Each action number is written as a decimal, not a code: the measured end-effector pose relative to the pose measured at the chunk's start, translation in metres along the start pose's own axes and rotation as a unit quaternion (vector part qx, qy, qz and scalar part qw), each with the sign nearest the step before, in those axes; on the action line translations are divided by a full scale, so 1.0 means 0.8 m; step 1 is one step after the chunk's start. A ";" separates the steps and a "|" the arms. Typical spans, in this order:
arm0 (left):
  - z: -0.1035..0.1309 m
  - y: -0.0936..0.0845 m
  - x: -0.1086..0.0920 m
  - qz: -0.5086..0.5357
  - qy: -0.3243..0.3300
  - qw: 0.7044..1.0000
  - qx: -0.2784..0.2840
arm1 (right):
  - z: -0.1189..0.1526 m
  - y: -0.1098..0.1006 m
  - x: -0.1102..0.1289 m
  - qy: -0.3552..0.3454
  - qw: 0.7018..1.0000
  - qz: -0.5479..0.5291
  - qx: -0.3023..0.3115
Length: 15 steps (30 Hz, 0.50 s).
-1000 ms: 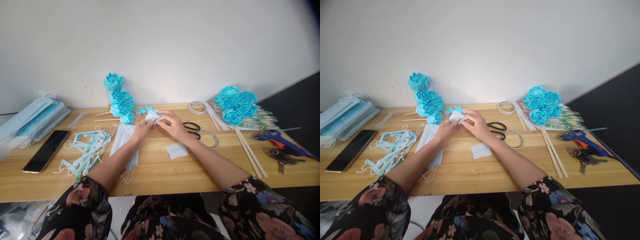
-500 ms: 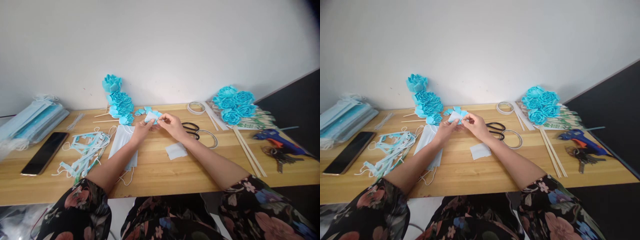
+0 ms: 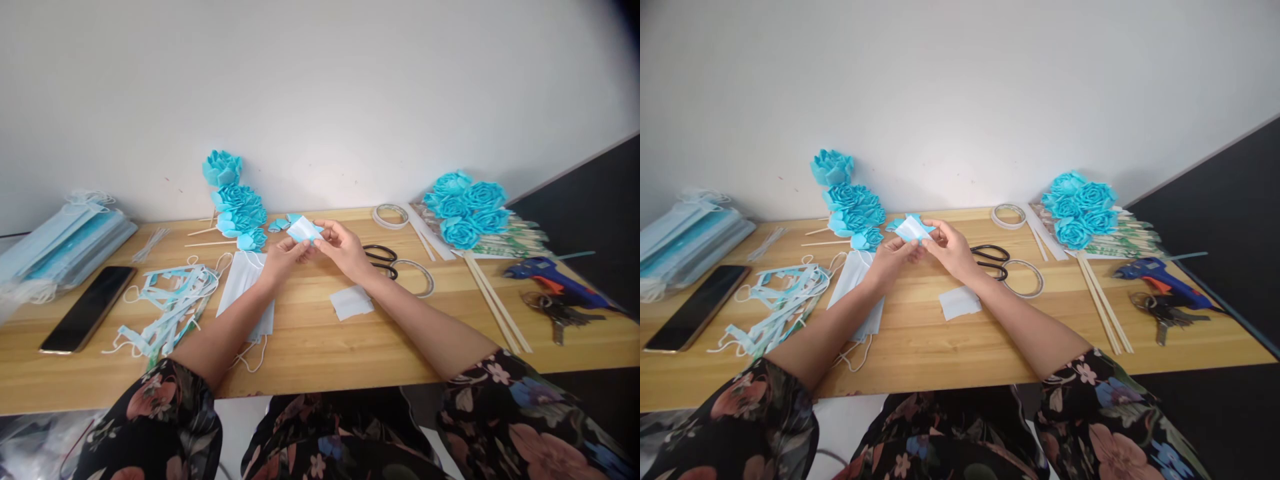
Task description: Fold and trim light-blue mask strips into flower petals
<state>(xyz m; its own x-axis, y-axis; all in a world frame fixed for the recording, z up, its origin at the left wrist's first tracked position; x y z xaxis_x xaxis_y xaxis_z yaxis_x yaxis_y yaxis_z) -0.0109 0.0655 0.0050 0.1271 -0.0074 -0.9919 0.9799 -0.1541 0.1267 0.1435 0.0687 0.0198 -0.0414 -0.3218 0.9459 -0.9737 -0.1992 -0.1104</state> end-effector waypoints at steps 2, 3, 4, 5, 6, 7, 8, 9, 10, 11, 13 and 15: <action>0.000 -0.001 0.000 0.027 0.009 1.000 -0.007 | 0.000 0.002 0.000 0.005 1.000 0.002 0.015; 0.000 -0.002 -0.001 0.037 0.015 0.999 -0.008 | 0.000 0.003 0.000 0.008 1.000 0.006 0.023; -0.001 -0.002 -0.001 0.041 0.020 0.999 -0.008 | 0.000 0.005 0.000 0.011 0.999 0.008 0.033; -0.001 -0.003 -0.001 0.040 0.025 0.999 -0.008 | 0.001 0.006 0.000 0.014 0.999 0.007 0.043; -0.001 -0.003 -0.002 0.033 0.029 0.999 -0.009 | 0.001 0.007 0.000 0.017 0.999 0.003 0.051; -0.001 -0.003 -0.002 0.019 0.031 0.999 -0.010 | 0.001 0.008 0.000 0.019 0.998 -0.005 0.056; -0.001 -0.003 -0.003 0.002 0.032 0.999 -0.011 | 0.001 0.007 0.000 0.021 0.998 -0.015 0.055; -0.001 -0.003 -0.003 -0.016 0.035 0.999 -0.011 | 0.001 0.006 0.001 0.022 0.998 -0.021 0.050; 0.000 -0.002 -0.004 -0.033 0.037 0.999 -0.010 | 0.000 0.005 0.000 0.024 0.999 -0.023 0.042; 0.000 -0.001 -0.005 -0.047 0.040 0.998 -0.008 | 0.000 0.003 0.000 0.026 0.999 -0.018 0.033; 0.001 0.000 -0.007 -0.064 0.044 0.997 -0.006 | 0.000 0.000 -0.001 0.028 0.999 0.003 0.023; 0.002 -0.001 -0.006 -0.064 0.044 0.997 -0.007 | -0.001 -0.001 -0.003 0.026 0.999 0.022 0.021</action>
Point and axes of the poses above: each hand's wrist, its own z-axis away from the middle knuckle, its own y-axis out of the palm, x = y × z, the point moved 4 cm from there along -z, towards the middle knuckle, and after that the axes turned 1 degree about x, right-handed, at the moved point
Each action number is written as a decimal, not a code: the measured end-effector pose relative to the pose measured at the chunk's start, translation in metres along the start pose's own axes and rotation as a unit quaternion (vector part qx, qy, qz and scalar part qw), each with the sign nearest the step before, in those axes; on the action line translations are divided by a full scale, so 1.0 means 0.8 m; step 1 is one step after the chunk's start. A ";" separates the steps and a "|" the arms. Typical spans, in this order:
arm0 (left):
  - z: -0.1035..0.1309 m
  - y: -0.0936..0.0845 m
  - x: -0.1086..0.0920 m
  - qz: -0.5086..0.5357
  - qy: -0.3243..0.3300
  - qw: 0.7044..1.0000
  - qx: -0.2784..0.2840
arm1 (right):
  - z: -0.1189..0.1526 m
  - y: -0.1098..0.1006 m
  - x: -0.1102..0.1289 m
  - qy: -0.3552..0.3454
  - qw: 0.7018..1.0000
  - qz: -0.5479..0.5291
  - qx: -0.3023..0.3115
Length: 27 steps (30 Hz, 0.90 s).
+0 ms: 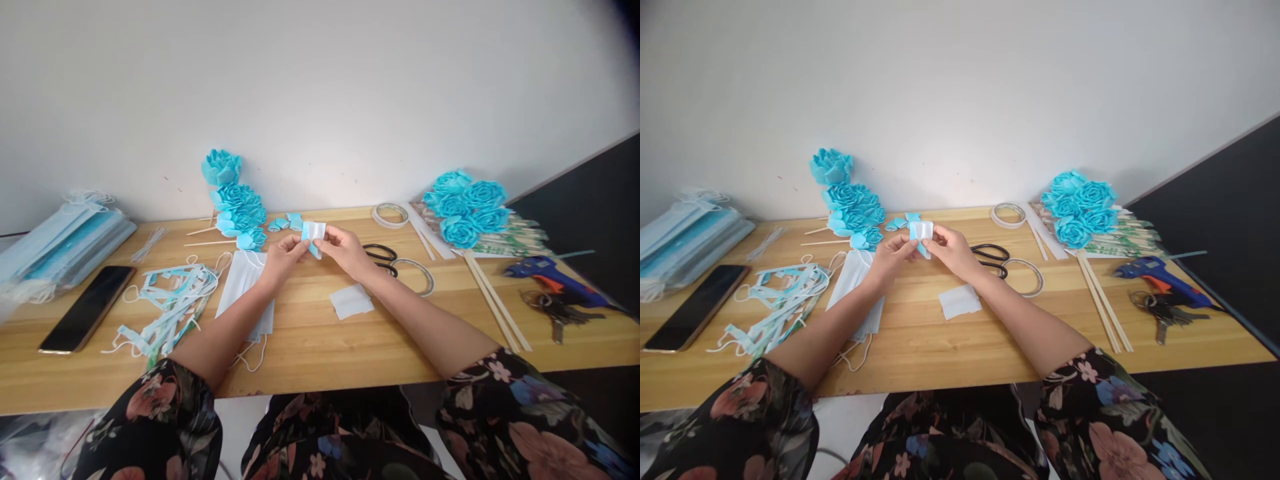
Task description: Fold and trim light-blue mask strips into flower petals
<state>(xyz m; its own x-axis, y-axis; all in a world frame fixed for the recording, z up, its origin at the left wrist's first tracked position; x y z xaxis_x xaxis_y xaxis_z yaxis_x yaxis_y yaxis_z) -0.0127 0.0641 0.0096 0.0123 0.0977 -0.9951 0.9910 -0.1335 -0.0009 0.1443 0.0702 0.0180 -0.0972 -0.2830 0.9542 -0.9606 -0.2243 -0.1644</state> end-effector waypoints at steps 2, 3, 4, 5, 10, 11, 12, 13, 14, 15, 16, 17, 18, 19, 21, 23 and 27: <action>0.000 -0.002 0.003 0.011 -0.005 1.000 -0.001 | 0.000 -0.001 -0.002 -0.004 1.000 0.005 -0.001; -0.001 -0.003 0.005 0.018 -0.008 1.000 0.000 | -0.001 -0.001 -0.002 -0.006 1.000 0.002 -0.003; -0.001 -0.003 0.007 0.025 -0.012 1.000 0.002 | -0.001 -0.001 -0.003 -0.007 1.000 -0.001 -0.004; -0.002 -0.004 0.009 0.028 -0.015 0.999 0.004 | -0.001 -0.001 -0.004 -0.008 1.000 -0.005 -0.006; -0.001 -0.003 0.009 0.023 -0.021 0.999 0.017 | -0.002 -0.002 -0.004 -0.009 1.000 -0.006 -0.017; -0.001 -0.003 0.007 0.019 -0.021 0.999 0.017 | -0.001 -0.002 -0.003 -0.009 1.000 -0.007 -0.016; -0.001 -0.003 0.006 0.014 -0.021 1.000 0.015 | -0.001 -0.002 -0.003 -0.011 1.000 -0.008 -0.014; 0.000 -0.002 0.004 0.009 -0.021 1.000 0.012 | -0.001 -0.001 -0.003 -0.012 1.000 -0.010 -0.011; 0.000 -0.002 0.003 0.004 -0.020 1.000 0.008 | -0.001 -0.001 -0.003 -0.013 1.000 -0.011 -0.008; 0.000 -0.002 0.002 0.000 -0.019 1.000 0.002 | -0.001 -0.001 -0.004 -0.013 1.000 -0.011 -0.005; -0.001 -0.002 0.001 -0.004 -0.017 1.000 -0.003 | -0.001 0.000 -0.004 -0.012 1.000 -0.011 -0.002; -0.001 -0.002 0.000 -0.008 -0.014 1.000 -0.008 | -0.001 0.000 -0.006 -0.010 1.000 -0.010 0.001; -0.001 -0.003 0.000 -0.012 -0.010 1.000 -0.012 | -0.001 0.000 -0.007 -0.007 1.000 -0.009 0.004; -0.001 -0.003 -0.001 -0.016 -0.006 1.000 -0.017 | -0.001 0.001 -0.008 -0.002 1.000 -0.009 0.005; -0.001 -0.003 -0.003 -0.021 0.004 0.999 -0.024 | -0.001 0.002 -0.009 0.005 1.000 -0.007 0.009; 0.000 -0.004 -0.004 -0.021 0.013 0.999 -0.031 | -0.001 0.003 -0.007 0.008 1.000 -0.002 0.013; 0.002 -0.003 -0.005 -0.019 0.013 1.000 -0.019 | 0.001 0.005 -0.002 0.005 1.000 0.007 0.016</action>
Point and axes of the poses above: each hand's wrist, its own z-axis away from the middle knuckle, its own y-axis out of the palm, x = y × z, the point moved 4 cm from there along -z, towards the middle knuckle, and after that the axes turned 1 degree about x, right-handed, at the moved point
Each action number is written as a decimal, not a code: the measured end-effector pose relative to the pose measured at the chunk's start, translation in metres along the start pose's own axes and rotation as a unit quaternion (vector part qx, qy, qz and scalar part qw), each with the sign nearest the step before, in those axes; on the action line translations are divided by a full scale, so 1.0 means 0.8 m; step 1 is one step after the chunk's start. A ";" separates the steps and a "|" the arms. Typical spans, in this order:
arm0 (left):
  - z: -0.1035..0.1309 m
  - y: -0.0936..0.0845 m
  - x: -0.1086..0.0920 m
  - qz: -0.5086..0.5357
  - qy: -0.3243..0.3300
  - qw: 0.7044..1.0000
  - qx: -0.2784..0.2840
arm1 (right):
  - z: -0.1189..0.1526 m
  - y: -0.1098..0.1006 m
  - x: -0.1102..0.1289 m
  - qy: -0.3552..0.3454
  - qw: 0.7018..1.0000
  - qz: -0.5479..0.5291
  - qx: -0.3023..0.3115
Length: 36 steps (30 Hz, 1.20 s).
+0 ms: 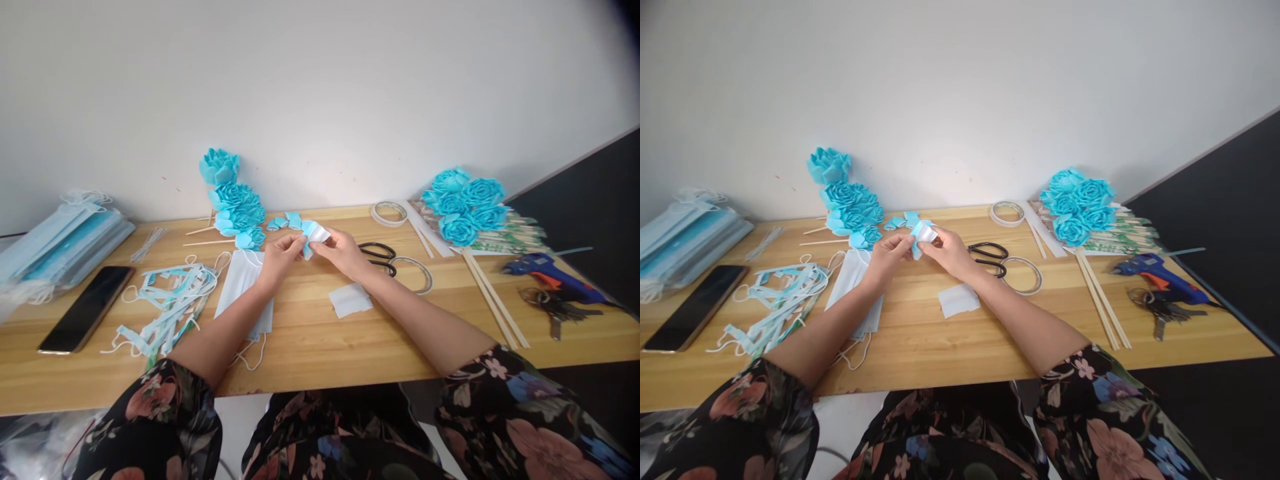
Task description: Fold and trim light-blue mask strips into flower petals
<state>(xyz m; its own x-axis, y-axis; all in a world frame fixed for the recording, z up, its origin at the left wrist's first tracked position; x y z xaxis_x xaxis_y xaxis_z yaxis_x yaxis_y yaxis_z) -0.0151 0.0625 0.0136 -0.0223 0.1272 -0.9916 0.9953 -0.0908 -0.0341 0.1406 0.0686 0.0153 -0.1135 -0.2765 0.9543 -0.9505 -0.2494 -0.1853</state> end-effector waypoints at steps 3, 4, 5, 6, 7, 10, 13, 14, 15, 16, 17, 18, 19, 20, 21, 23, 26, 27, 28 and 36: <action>-0.001 0.001 0.003 0.003 -0.014 1.000 0.010 | 0.001 0.000 0.002 -0.003 1.000 -0.006 -0.001; -0.001 0.001 0.005 0.003 -0.017 1.000 0.009 | 0.002 0.000 0.003 -0.004 1.000 -0.007 -0.001; -0.002 0.000 0.006 0.003 -0.019 1.000 0.008 | 0.001 0.000 0.003 -0.006 1.000 -0.008 -0.002; -0.002 0.000 0.007 0.001 -0.019 1.000 0.008 | 0.001 -0.001 0.003 -0.008 1.000 -0.008 -0.004; -0.003 0.000 0.007 -0.004 -0.018 1.000 0.010 | 0.001 -0.003 0.003 -0.009 1.000 -0.009 -0.008; -0.002 0.002 0.007 -0.030 -0.012 0.999 0.017 | -0.001 -0.008 0.002 -0.007 1.000 -0.008 -0.026; -0.001 0.003 0.005 -0.051 -0.014 0.998 0.017 | -0.003 -0.011 0.000 -0.003 0.999 0.001 -0.036; -0.001 0.003 0.004 -0.053 -0.017 0.998 0.017 | -0.003 -0.012 0.000 -0.006 0.999 0.006 -0.038; -0.001 0.003 0.003 -0.051 -0.019 0.998 0.017 | -0.003 -0.012 0.001 -0.010 0.999 0.011 -0.040; -0.001 0.004 0.003 -0.047 -0.021 0.999 0.017 | -0.003 -0.012 0.002 -0.016 0.999 0.018 -0.043; -0.001 0.004 0.002 -0.042 -0.023 0.999 0.018 | -0.003 -0.012 0.003 -0.021 0.998 0.027 -0.047; -0.001 0.004 0.001 -0.036 -0.024 0.999 0.019 | -0.002 -0.012 0.005 -0.027 0.998 0.036 -0.052; -0.001 0.004 0.001 -0.031 -0.024 0.999 0.021 | -0.002 -0.012 0.007 -0.033 0.997 0.045 -0.057; -0.001 0.005 0.001 -0.028 -0.023 0.999 0.023 | -0.001 -0.012 0.010 -0.038 0.996 0.055 -0.063; -0.001 0.005 0.001 -0.026 -0.023 0.999 0.024 | 0.000 -0.012 0.012 -0.043 0.995 0.066 -0.067; -0.001 0.005 0.000 -0.025 -0.021 0.999 0.026 | 0.001 -0.012 0.016 -0.052 0.992 0.088 -0.073; -0.001 0.004 0.000 -0.023 -0.025 0.999 0.025 | 0.002 -0.012 0.020 -0.077 0.986 0.127 -0.075; -0.001 0.003 -0.001 -0.022 -0.028 0.999 0.023 | 0.003 -0.011 0.021 -0.091 0.983 0.141 -0.075; 0.000 0.003 -0.001 -0.019 -0.031 0.999 0.022 | 0.003 -0.011 0.022 -0.106 0.980 0.154 -0.074; 0.002 0.006 0.003 0.044 -0.052 0.997 0.044 | 0.002 -0.011 0.020 -0.122 0.972 0.197 -0.051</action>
Point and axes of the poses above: each hand's wrist, its own z-axis away from the middle knuckle, its own y-axis out of the palm, x = y × z, the point moved 4 cm from there along -z, towards the middle knuckle, and after that the axes turned 1 degree about x, right-handed, at the moved point
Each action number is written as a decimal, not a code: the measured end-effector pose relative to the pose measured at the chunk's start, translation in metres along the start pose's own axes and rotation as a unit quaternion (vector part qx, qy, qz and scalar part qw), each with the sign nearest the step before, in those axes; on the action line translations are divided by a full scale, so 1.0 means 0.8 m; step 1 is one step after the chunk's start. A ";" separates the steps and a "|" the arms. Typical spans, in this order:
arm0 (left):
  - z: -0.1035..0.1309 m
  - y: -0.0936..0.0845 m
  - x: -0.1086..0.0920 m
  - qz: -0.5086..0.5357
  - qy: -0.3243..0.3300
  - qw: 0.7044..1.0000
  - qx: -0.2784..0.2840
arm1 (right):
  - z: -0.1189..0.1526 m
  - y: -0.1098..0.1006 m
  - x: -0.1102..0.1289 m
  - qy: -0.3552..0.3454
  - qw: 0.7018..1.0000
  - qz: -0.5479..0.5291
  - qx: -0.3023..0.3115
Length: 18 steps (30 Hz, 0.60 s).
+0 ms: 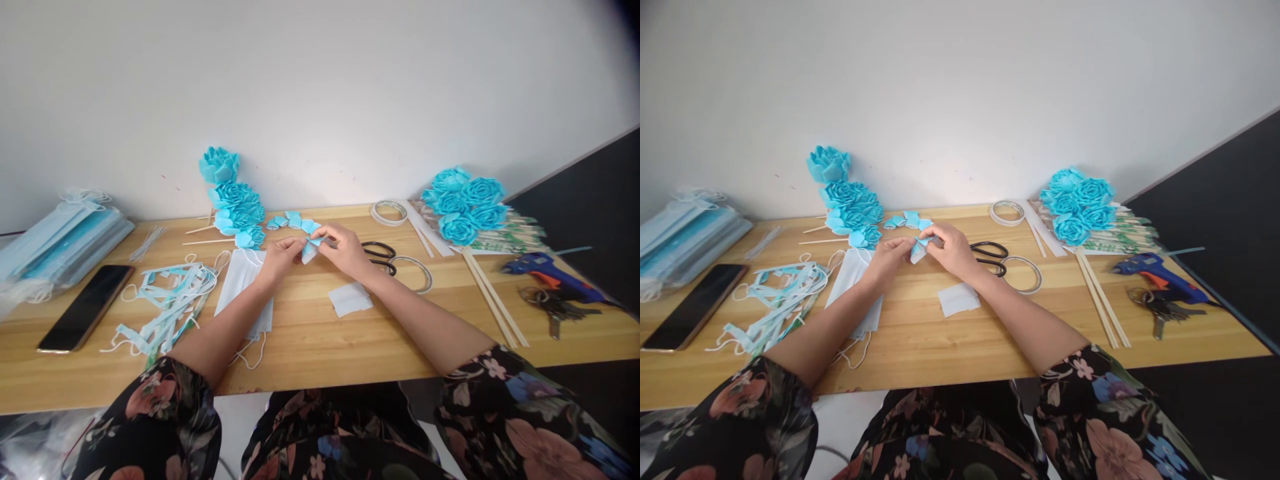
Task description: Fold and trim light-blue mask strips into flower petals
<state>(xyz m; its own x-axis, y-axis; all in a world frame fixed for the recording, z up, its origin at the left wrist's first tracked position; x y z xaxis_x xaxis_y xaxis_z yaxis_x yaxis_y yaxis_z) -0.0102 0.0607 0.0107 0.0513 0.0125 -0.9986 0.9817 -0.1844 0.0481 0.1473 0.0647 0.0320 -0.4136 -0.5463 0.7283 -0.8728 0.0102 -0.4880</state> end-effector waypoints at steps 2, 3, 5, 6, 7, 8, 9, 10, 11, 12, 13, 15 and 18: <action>0.000 0.001 0.000 0.004 0.003 1.000 0.008 | 0.000 0.000 0.000 0.003 1.000 0.006 0.001; 0.001 0.001 0.000 0.001 0.005 1.000 0.010 | 0.000 0.000 0.000 0.004 1.000 0.009 0.001; 0.001 0.001 -0.001 -0.009 0.011 1.000 0.007 | 0.000 0.000 0.000 0.006 1.000 0.012 0.002; 0.001 0.000 -0.002 -0.016 0.012 1.000 0.004 | 0.000 0.001 0.000 0.006 1.000 0.011 0.003; 0.001 0.000 -0.001 -0.023 0.012 1.000 0.000 | 0.001 0.001 0.001 0.006 1.000 0.010 0.004; 0.001 -0.001 -0.001 -0.029 0.011 1.000 -0.004 | 0.001 0.002 0.001 0.008 1.000 0.007 0.006; 0.000 -0.002 -0.001 -0.033 0.011 0.999 -0.010 | 0.002 0.002 0.001 0.012 1.000 0.001 0.008; 0.000 -0.003 0.000 -0.037 0.012 0.999 -0.016 | 0.002 0.002 0.000 0.020 1.000 -0.009 0.011; -0.001 -0.004 0.000 -0.040 0.015 0.999 -0.021 | 0.002 0.001 -0.001 0.034 0.999 -0.022 0.017; -0.001 -0.004 -0.001 -0.042 0.018 0.999 -0.026 | 0.002 0.001 -0.001 0.048 0.998 -0.039 0.023; -0.001 -0.005 -0.001 -0.043 0.022 0.998 -0.031 | 0.003 0.000 -0.002 0.062 0.996 -0.059 0.029; 0.000 -0.005 -0.003 -0.045 0.026 0.998 -0.038 | 0.002 -0.003 -0.001 0.076 0.991 -0.102 0.034; 0.001 -0.005 -0.006 -0.047 0.024 0.998 -0.044 | 0.001 -0.005 0.000 0.089 0.985 -0.147 0.025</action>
<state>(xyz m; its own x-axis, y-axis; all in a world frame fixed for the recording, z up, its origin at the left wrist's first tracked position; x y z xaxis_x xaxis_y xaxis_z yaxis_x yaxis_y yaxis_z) -0.0148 0.0607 0.0150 -0.0354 0.0737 -0.9966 0.9947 -0.0940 -0.0423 0.1514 0.0638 0.0334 -0.1872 -0.3629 0.9128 -0.9495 -0.1712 -0.2628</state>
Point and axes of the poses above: each hand's wrist, its own z-axis away from the middle knuckle, its own y-axis out of the palm, x = y × z, the point moved 4 cm from there along -z, towards the middle knuckle, and after that the axes turned 1 degree about x, right-handed, at the moved point
